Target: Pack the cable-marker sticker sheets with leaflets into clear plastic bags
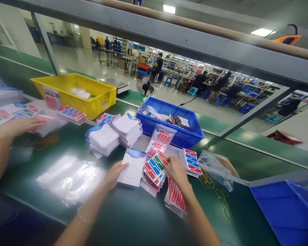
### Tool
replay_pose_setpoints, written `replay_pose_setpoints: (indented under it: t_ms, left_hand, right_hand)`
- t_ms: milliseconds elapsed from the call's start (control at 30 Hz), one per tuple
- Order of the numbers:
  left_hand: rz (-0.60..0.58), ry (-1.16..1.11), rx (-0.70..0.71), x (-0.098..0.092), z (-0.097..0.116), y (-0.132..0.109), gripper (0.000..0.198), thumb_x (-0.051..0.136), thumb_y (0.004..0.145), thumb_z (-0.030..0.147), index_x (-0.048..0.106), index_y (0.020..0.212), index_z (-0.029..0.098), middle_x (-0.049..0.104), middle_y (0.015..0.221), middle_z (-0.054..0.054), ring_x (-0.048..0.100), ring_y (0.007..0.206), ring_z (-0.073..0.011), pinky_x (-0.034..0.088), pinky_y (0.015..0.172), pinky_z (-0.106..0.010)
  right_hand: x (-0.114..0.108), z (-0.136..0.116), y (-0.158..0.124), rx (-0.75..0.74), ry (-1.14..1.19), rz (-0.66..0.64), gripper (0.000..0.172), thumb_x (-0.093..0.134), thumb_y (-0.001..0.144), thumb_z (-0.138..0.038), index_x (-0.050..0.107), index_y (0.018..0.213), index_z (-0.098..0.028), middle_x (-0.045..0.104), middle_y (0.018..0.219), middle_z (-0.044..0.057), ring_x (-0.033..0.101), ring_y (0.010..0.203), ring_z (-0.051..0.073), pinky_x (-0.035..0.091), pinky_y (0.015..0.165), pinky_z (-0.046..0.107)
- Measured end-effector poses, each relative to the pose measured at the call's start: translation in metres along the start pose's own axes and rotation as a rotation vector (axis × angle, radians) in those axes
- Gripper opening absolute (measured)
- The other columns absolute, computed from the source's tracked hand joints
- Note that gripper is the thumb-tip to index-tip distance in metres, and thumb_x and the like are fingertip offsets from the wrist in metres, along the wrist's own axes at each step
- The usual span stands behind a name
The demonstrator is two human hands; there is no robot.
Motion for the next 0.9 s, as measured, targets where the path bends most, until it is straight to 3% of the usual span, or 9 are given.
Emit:
replay_pose_setpoints:
  t_ms: [267,367,433,533,633,733,800,900]
  left_hand:
    - [0.013,0.065,-0.042,-0.001,-0.005,-0.002,0.048,0.069,0.073,0.038,0.056,0.111,0.010,0.071,0.093,-0.014,0.068,0.080,-0.0259,0.054,0.067,-0.033]
    - [0.012,0.074,-0.035,-0.002,-0.004,-0.002,0.046,0.068,0.074,0.038,0.057,0.109,0.010,0.071,0.094,-0.014,0.068,0.081,-0.0259,0.054,0.068,-0.033]
    - [0.031,0.065,-0.034,-0.003,-0.003,-0.002,0.043,0.067,0.075,0.038,0.058,0.106,0.010,0.070,0.094,-0.014,0.068,0.080,-0.0257,0.054,0.069,-0.033]
    - [0.020,0.030,-0.030,0.001,-0.003,-0.002,0.039,0.065,0.077,0.037,0.059,0.104,0.010,0.071,0.093,-0.014,0.068,0.079,-0.0251,0.055,0.069,-0.034]
    - [-0.054,-0.035,-0.039,0.013,-0.009,-0.002,0.040,0.063,0.079,0.040,0.060,0.105,0.010,0.071,0.094,-0.014,0.068,0.080,-0.0254,0.055,0.073,-0.035]
    - [-0.109,-0.137,-0.067,0.025,-0.019,-0.005,0.048,0.058,0.081,0.050,0.059,0.108,0.010,0.070,0.098,-0.016,0.068,0.083,-0.0263,0.054,0.076,-0.037]
    - [-0.148,-0.151,-0.063,0.031,-0.021,-0.007,0.046,0.063,0.079,0.045,0.058,0.108,0.010,0.069,0.099,-0.015,0.068,0.085,-0.0261,0.054,0.077,-0.036]
    - [-0.223,-0.105,-0.050,0.039,-0.020,-0.010,0.040,0.071,0.074,0.027,0.056,0.108,0.011,0.069,0.102,-0.015,0.068,0.087,-0.0258,0.054,0.079,-0.037]
  right_hand:
    - [-0.010,-0.009,0.003,0.011,0.128,0.042,0.013,0.061,0.078,-0.025,0.053,0.085,-0.018,0.059,0.090,0.010,0.053,0.087,0.028,0.039,0.073,0.035]
    - [-0.024,-0.013,0.002,-0.013,0.261,0.040,0.009,0.055,0.083,-0.026,0.051,0.079,-0.019,0.059,0.083,0.006,0.055,0.080,0.024,0.040,0.070,0.033]
    - [-0.039,-0.019,-0.001,-0.072,0.383,-0.001,0.015,0.048,0.088,-0.030,0.049,0.077,-0.019,0.060,0.076,0.003,0.057,0.073,0.019,0.042,0.066,0.029]
    - [-0.060,-0.039,-0.007,-0.187,0.571,-0.091,0.021,0.042,0.091,-0.038,0.049,0.081,-0.020,0.061,0.076,-0.001,0.059,0.069,0.014,0.045,0.061,0.024]
    - [-0.062,-0.075,-0.017,-0.300,0.722,-0.156,0.022,0.047,0.089,-0.040,0.051,0.080,-0.020,0.063,0.075,-0.001,0.059,0.068,0.014,0.045,0.060,0.023]
    - [-0.052,-0.105,-0.022,-0.323,0.671,-0.045,0.017,0.052,0.086,-0.035,0.055,0.078,-0.021,0.063,0.077,0.001,0.058,0.072,0.017,0.044,0.067,0.028]
    - [-0.047,-0.110,-0.019,-0.290,0.631,0.032,0.014,0.054,0.085,-0.034,0.057,0.082,-0.021,0.064,0.082,0.003,0.057,0.078,0.019,0.042,0.073,0.031]
    - [-0.048,-0.082,0.005,-0.190,0.634,0.110,0.018,0.053,0.084,-0.038,0.058,0.087,-0.021,0.064,0.089,0.005,0.056,0.084,0.021,0.041,0.078,0.034]
Point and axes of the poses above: each hand's wrist, its own y-axis towards the middle knuckle, its own x-axis out of the palm, z = x × y, the point moved 10 cm from there along y, towards the middle knuckle
